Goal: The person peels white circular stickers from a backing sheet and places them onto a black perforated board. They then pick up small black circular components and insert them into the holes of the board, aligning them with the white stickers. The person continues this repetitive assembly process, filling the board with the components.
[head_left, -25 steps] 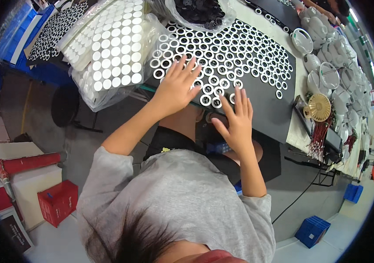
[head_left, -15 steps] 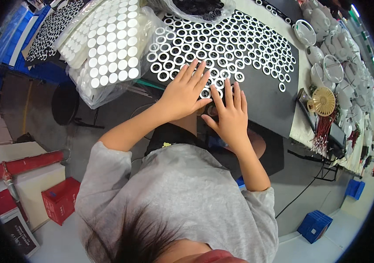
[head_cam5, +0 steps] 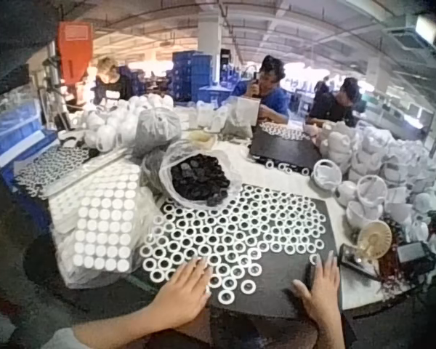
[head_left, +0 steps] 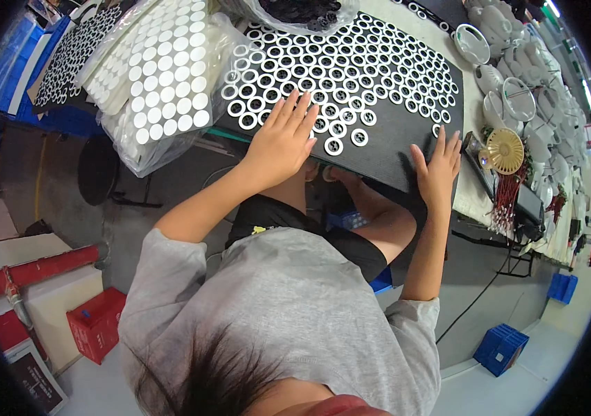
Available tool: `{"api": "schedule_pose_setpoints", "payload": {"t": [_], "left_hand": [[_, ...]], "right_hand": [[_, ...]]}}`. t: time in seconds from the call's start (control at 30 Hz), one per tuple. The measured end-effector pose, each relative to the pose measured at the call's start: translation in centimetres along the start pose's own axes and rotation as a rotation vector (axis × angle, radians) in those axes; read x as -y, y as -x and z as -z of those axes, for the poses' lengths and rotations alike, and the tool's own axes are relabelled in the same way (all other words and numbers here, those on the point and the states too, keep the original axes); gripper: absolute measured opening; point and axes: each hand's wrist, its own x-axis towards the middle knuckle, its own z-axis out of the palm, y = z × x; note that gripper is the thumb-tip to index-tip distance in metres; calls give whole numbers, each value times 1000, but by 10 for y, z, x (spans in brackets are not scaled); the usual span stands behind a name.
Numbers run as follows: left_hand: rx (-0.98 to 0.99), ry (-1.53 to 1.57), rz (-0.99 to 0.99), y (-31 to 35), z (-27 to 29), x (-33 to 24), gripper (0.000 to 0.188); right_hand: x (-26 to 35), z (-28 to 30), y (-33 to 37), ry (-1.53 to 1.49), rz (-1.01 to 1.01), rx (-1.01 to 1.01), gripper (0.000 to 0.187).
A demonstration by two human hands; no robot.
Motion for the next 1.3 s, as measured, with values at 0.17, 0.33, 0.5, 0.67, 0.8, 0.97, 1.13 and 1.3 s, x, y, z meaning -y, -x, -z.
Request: {"api": "schedule_pose_setpoints", "payload": {"t": [0.17,0.33,0.5,0.67,0.8,0.97,1.13,1.3], "left_hand": [[-24,39,13,0,1,-1,56],[-12,132,-49,-8,6,-18,60],[32,148,-245,-28,-7,-45,56],[39,60,-252,-33,-21,-54,56],[52,37,-208,-31,-22,-50,61],[33,33,-186,-29,-21,-47,63],[51,61,-188,-31,-17,-49,63],[87,55,-169,-31,-19,-48,66]], "right_hand": [[-8,-6,-19,-29,-28,28,80],[-4,-15,-39,36,37,102,80],[-2,-17,-33,55,133,87,80],[17,-13,-14,38,191,73,80],[41,-10,-4,2,214,72,80],[56,-16,-6,-25,260,40,81],[70,-19,-12,-90,262,27,81],[66,-18,-17,-106,238,-18,80]]}}
